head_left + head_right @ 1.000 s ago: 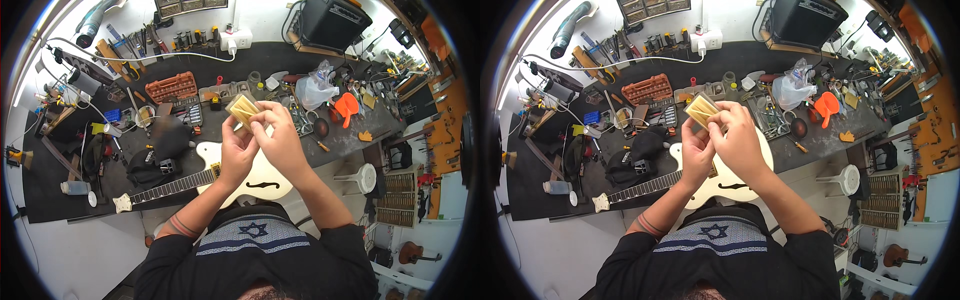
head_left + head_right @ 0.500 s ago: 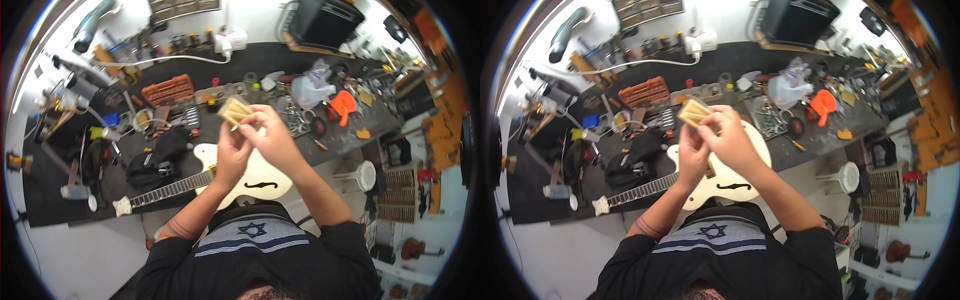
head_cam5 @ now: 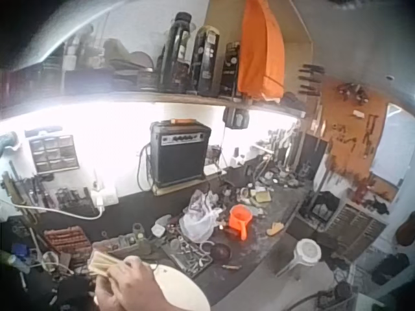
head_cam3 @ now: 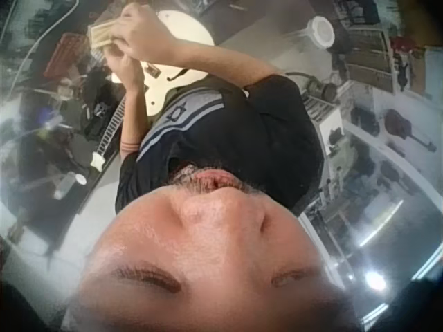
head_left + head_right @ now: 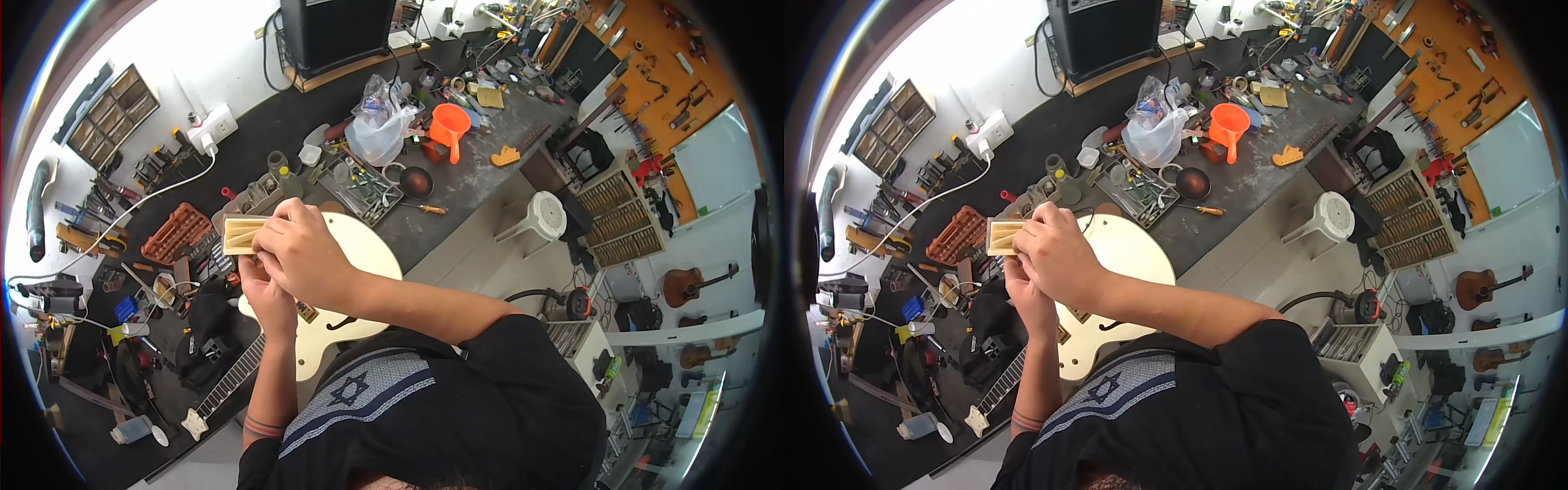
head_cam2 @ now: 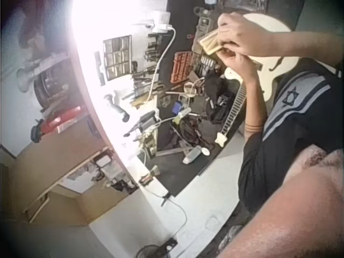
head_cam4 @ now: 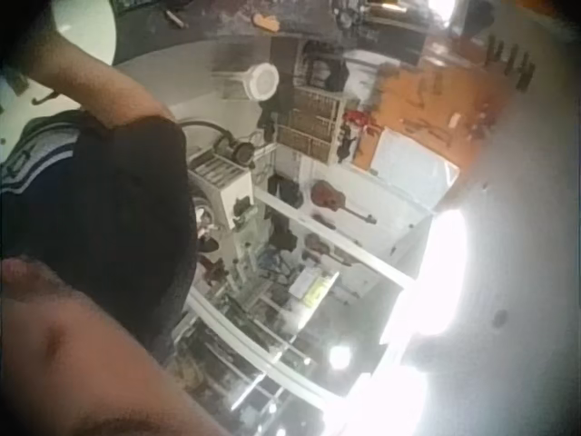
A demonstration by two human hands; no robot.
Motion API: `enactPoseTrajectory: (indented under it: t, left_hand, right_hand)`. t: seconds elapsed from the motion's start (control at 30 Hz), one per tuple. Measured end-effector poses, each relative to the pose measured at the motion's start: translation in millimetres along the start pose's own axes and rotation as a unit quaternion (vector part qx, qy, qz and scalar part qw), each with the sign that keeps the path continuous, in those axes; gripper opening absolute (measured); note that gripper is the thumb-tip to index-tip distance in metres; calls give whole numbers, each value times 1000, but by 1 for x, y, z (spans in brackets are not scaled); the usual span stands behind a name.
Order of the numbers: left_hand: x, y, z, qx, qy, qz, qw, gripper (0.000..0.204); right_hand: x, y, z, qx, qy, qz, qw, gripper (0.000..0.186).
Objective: The person sands a small bone guitar nut against a piece of sandpaper taped to a long sanding block, then fits it into the slot at the headstock of a guitar neck to check the sizing, and repeats the process with several different sandpaper pieces.
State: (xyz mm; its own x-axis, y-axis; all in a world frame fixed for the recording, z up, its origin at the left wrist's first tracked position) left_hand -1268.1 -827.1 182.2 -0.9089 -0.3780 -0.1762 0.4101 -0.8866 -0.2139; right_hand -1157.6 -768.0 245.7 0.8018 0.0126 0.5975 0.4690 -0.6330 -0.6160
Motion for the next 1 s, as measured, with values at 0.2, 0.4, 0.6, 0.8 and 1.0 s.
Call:
enactPoseTrajectory:
  t: [0.2,0.4,0.6,0.8,1.0]
  left_hand:
    - [-21,-9,-16,49,30,26,998,38]
    - [-80,-30,-9,139,97,7,986,52]
    - [-60,-72,24,104,105,82,986,53]
    - [19,-179,117,-63,12,141,988,56]
    - [60,-249,146,-88,42,148,984,52]
  right_hand:
    - [15,-12,43,-57,-107,-43,992,10]
    - [49,-34,96,-130,-212,-10,968,19]
    - [75,-43,127,-184,-506,43,841,19]
    - [105,-19,162,-223,-537,-15,814,26]
    - [125,32,187,-307,-468,-54,827,40]
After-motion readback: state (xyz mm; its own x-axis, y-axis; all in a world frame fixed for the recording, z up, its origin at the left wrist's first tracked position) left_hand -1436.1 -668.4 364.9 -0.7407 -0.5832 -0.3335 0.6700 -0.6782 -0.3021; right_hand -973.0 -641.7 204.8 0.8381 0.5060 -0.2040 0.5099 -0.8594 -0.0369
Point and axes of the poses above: each hand's wrist, its own y-axis away from the middle knuckle, its own x-axis out of the back of the hand, z = x × y, the point moved 1 cm from there along -y, towards the middle knuckle, and after that the axes turned 1 degree about -z, right-handed, at the moved point
